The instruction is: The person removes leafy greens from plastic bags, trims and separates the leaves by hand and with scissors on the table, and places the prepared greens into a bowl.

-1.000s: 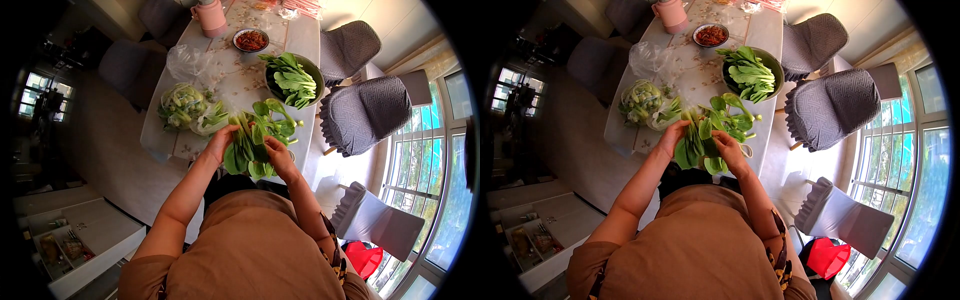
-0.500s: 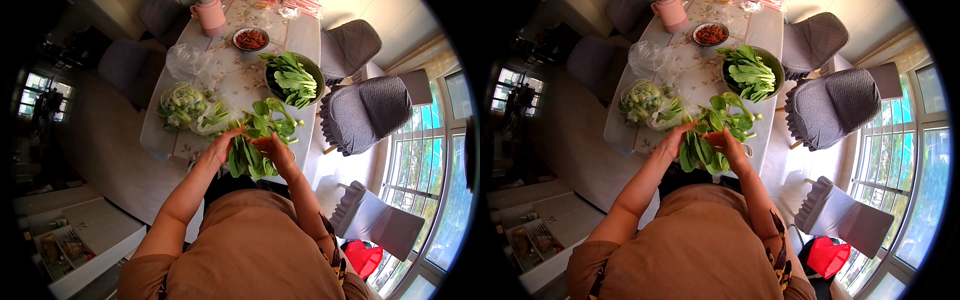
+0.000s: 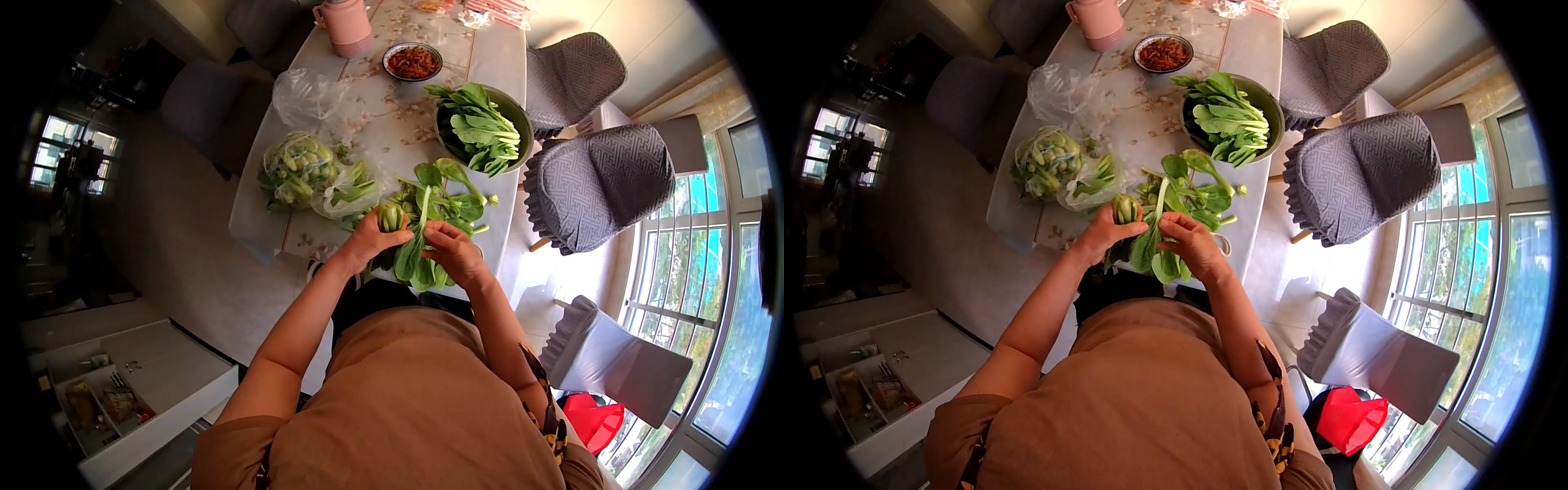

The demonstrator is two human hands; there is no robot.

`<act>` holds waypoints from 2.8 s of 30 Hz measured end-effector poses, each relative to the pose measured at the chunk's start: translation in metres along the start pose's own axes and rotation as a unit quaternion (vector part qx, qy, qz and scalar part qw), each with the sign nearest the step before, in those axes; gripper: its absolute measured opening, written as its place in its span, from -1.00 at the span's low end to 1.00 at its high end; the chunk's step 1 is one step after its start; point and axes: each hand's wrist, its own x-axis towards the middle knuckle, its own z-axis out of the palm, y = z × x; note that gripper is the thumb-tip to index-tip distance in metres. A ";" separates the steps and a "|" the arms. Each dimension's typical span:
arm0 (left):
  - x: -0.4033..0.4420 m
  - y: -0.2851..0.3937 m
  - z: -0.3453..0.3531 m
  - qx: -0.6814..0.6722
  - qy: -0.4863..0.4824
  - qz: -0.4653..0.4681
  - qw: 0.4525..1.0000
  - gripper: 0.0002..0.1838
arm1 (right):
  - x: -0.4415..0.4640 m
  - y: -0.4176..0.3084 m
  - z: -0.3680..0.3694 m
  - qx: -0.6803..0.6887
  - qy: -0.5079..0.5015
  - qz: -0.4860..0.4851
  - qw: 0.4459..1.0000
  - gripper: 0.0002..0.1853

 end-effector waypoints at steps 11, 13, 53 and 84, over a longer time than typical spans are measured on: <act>-0.003 0.001 -0.019 -0.262 -0.010 -0.137 0.955 -0.66 | -0.004 -0.005 0.000 0.045 -0.023 -0.018 0.999 -0.89; -0.003 0.004 -0.013 -0.250 -0.002 -0.152 0.956 -0.65 | -0.008 -0.008 0.009 0.027 -0.027 -0.018 0.999 -0.89; 0.005 0.014 -0.037 -0.469 0.099 0.026 0.877 -0.80 | 0.006 -0.006 -0.009 -0.205 0.297 -0.236 0.902 -0.67; 0.017 0.010 -0.011 -0.370 0.067 -0.116 0.919 -0.73 | 0.004 0.005 0.008 -0.325 0.148 -0.188 0.915 -0.64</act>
